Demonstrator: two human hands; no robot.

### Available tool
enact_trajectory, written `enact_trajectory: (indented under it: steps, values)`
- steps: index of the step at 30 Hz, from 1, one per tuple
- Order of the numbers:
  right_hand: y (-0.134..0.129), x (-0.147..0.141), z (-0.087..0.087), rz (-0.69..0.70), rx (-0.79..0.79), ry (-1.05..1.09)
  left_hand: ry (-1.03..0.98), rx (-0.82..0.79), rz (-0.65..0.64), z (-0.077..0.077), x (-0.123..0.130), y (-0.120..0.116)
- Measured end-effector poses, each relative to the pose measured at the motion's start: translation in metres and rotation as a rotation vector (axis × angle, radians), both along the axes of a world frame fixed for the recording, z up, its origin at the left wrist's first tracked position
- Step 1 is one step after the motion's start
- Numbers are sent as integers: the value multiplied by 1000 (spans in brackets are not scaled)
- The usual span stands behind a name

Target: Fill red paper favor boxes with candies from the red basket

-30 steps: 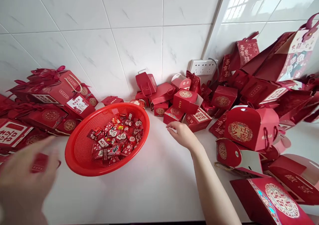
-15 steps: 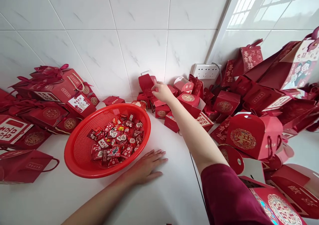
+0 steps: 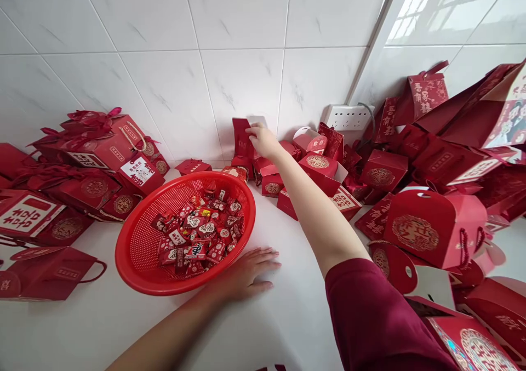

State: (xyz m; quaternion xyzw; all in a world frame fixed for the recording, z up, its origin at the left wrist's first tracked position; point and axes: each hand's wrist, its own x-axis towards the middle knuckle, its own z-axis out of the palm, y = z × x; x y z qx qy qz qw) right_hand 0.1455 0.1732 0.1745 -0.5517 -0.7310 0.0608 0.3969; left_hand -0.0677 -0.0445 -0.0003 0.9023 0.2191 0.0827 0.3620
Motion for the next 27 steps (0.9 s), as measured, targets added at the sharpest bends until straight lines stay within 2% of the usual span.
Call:
enact_trajectory:
  steps: [2,4,7,9,12,14,16,18,20,23,25,27]
  values:
    - [-30,6,9,3,163,70,9,6,-4,-2,1,1]
    - [-72,11,16,-17,371,162,0,32,-14,-6,1,3]
    - [-145,22,14,-72,500,192,-63,110,15,-13,1,5]
    - [-191,33,0,-32,439,190,-146,186,42,-15,0,3]
    - [-247,46,-41,186,98,233,-376,391,3,-11,0,-10]
    - [-276,49,-74,132,-31,392,-557,529,-27,-1,1,-22]
    - [-300,45,-103,55,-93,528,-680,588,3,14,3,-33]
    - [-320,40,-120,59,-110,579,-707,557,92,31,8,-38]
    - [-336,37,-124,84,-109,505,-643,467,144,48,14,-36]
    - [-349,37,-119,115,-122,336,-473,369,46,69,25,-26]
    - [-352,38,-119,116,-142,280,-375,391,-32,78,32,-21]
    - [-353,37,-125,74,-147,244,-300,464,-53,81,36,-20]
